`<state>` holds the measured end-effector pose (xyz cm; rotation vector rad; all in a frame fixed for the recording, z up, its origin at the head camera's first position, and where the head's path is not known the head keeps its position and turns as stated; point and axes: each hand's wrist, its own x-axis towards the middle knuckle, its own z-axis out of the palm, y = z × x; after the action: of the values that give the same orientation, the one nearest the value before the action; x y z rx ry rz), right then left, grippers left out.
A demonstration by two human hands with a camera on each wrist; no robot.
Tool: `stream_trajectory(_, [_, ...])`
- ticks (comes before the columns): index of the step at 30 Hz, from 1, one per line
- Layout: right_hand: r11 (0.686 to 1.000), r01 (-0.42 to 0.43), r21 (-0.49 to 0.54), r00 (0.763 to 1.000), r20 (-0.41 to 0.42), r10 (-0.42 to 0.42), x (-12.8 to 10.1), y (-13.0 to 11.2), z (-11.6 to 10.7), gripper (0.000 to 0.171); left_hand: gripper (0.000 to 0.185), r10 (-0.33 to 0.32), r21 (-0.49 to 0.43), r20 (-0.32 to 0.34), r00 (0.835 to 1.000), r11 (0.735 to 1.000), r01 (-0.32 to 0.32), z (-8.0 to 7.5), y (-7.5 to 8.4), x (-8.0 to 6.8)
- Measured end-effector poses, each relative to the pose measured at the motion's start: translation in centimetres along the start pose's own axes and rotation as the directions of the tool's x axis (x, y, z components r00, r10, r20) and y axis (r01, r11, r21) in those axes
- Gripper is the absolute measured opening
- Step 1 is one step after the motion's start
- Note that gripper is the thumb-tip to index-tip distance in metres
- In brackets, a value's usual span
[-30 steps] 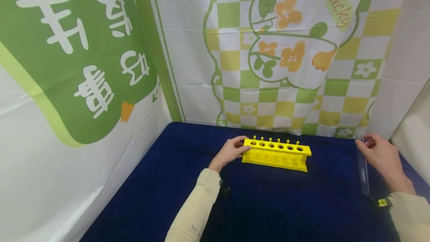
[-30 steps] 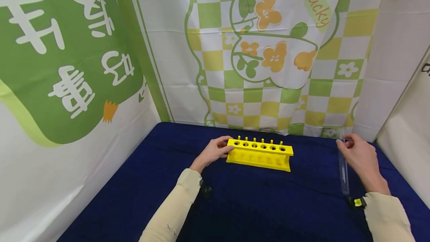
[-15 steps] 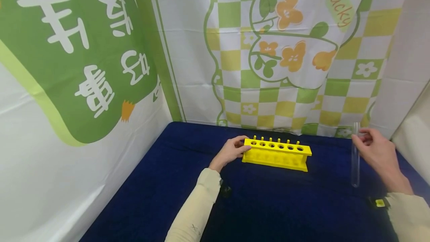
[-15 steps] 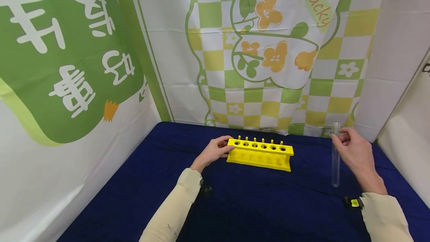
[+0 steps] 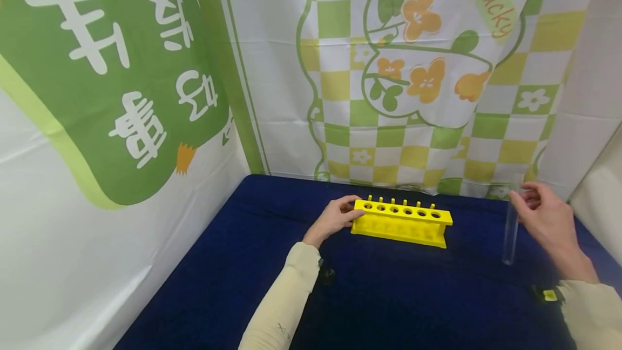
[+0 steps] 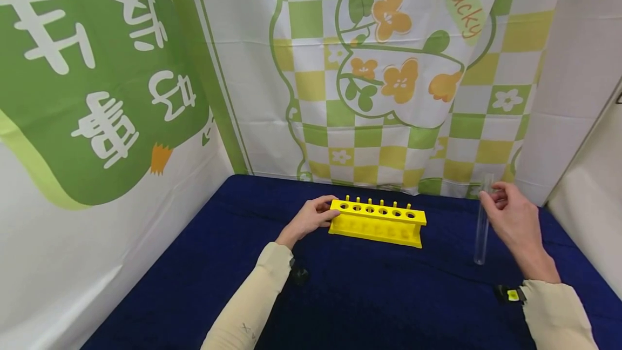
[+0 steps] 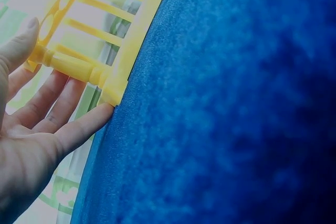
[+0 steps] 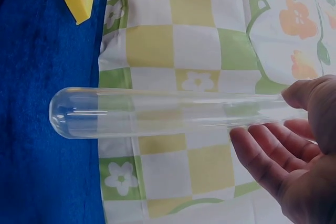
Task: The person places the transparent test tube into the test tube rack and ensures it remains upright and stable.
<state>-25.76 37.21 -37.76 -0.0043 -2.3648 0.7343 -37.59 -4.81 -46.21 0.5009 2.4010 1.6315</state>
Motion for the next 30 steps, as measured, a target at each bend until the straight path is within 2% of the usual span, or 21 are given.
stream_trajectory(8, [0.997, 0.06, 0.039, 0.99, -0.129, -0.054, 0.1, -0.9, 0.5, 0.038, 0.057, 0.003, 0.003, -0.001, 1.0, 1.0, -0.003, -0.4, 0.0, 0.0])
stream_trajectory(12, [0.997, 0.06, 0.047, 0.988, -0.143, -0.053, 0.0, -0.9, 0.5, 0.039, 0.055, -0.002, 0.003, -0.001, 1.0, 1.0, 0.002, -0.2, -0.3, 0.1])
stream_trajectory(19, [1.0, 0.022, 0.0, 0.989, -0.143, -0.022, -0.1, -1.7, 0.8, 0.043, 0.057, 0.009, 0.011, -0.005, 1.0, 1.0, -0.009, 0.1, -0.4, 0.2])
stream_trajectory(23, [0.998, 0.04, 0.049, 0.981, -0.19, -0.03, 0.0, -2.2, 1.1, 0.039, 0.056, 0.009, 0.021, -0.009, 1.0, 1.0, -0.009, 0.2, -0.2, 0.3])
stream_trajectory(30, [0.986, 0.102, 0.133, 0.973, -0.22, -0.071, 0.4, -2.9, 1.7, 0.036, 0.054, -0.013, 0.018, -0.018, 1.0, 1.0, 0.013, 0.1, -0.2, 0.0])
